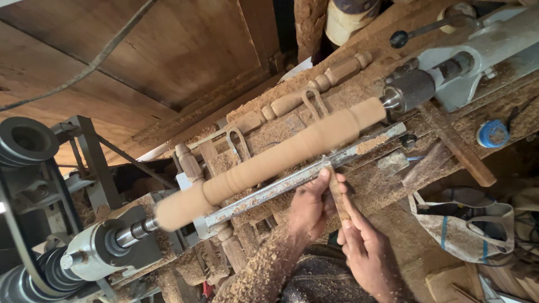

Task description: The person shapes a rotating wooden blank on a lathe using a chisel, creating a tapered profile with decorative grooves. The person then stops the lathe and marks the wood with a pen.

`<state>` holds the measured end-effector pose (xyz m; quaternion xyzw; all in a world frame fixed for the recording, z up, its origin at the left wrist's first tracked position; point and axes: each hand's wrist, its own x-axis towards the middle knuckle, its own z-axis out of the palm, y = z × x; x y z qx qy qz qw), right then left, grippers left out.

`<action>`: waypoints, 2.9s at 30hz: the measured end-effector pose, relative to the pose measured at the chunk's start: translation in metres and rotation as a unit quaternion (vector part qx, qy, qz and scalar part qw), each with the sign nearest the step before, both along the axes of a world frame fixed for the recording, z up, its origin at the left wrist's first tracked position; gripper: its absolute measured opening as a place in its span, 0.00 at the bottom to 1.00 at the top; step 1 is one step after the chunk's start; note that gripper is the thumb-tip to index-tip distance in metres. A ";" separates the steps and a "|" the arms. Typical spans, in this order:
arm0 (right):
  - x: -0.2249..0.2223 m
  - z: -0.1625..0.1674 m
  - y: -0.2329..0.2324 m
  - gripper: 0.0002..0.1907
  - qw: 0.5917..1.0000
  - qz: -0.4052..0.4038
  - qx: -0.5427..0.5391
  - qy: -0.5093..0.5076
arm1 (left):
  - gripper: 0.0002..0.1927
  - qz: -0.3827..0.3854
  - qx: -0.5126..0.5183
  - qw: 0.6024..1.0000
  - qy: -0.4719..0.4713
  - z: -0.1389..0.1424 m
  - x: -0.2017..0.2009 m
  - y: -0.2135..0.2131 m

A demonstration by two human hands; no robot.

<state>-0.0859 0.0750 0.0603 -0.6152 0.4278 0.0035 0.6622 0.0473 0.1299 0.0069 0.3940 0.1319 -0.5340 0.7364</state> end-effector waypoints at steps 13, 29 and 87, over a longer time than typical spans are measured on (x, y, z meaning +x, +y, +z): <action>0.008 0.002 0.004 0.28 0.999 -0.031 -0.004 0.029 | 0.18 0.040 -0.010 0.999 -0.025 -0.014 -0.006 -0.006; 0.006 0.004 -0.007 0.29 0.999 -0.016 0.014 0.035 | 0.19 0.047 0.004 0.999 0.003 -0.005 -0.006 -0.011; 0.018 0.009 0.010 0.30 0.995 -0.070 0.059 0.030 | 0.18 0.084 0.022 0.996 0.004 -0.010 -0.008 -0.011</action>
